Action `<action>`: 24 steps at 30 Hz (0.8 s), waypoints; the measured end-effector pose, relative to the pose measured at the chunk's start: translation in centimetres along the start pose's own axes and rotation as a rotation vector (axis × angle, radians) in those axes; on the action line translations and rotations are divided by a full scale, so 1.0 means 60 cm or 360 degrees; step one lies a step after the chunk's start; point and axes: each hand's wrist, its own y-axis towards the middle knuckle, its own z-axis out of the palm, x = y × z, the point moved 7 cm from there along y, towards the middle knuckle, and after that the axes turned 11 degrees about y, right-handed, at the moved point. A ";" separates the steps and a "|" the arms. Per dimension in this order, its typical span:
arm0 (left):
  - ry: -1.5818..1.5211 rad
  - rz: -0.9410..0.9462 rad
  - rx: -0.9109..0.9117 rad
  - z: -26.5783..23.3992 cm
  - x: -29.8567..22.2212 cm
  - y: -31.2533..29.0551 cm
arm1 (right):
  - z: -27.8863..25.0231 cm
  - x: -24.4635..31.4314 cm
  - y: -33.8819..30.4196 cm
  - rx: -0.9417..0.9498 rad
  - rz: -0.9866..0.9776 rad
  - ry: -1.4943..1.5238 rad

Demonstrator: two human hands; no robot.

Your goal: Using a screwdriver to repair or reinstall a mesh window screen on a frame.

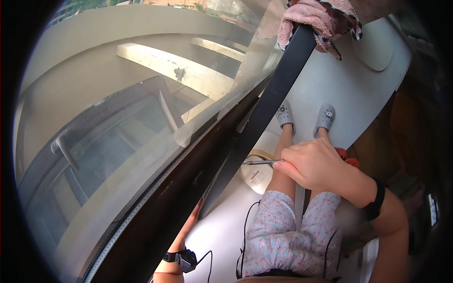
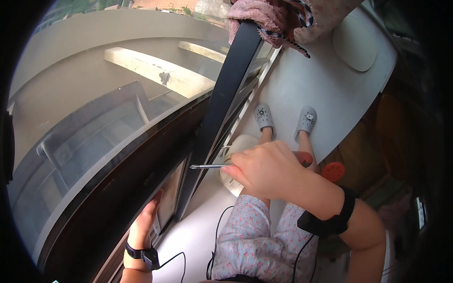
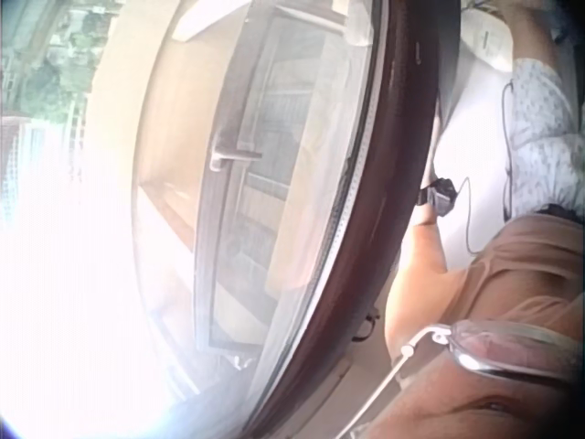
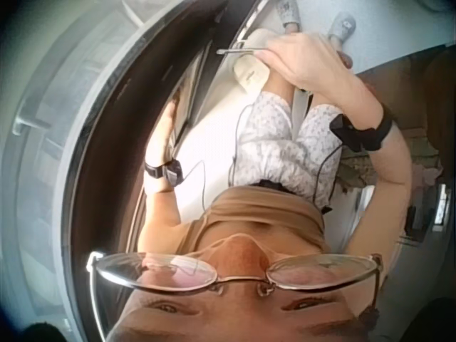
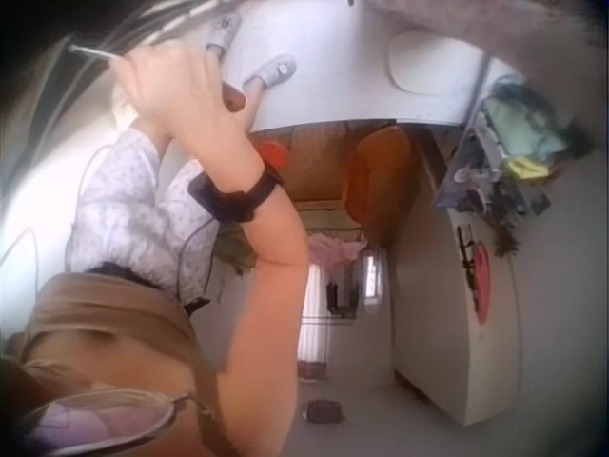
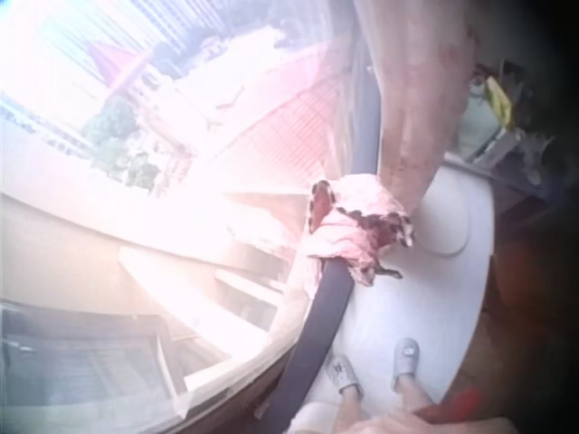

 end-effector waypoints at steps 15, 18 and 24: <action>-0.0433 -0.0167 -0.0080 0.002 0.008 0.020 | 0.176 -0.125 0.036 -0.0431 0.0269 0.0703; -0.0285 0.0003 -0.0094 -0.006 -0.003 0.023 | 0.183 -0.131 0.049 -0.0425 0.0190 0.0752; -0.0060 0.0189 -0.0061 -0.025 -0.025 0.030 | 0.175 -0.121 0.071 -0.0499 0.0118 0.0702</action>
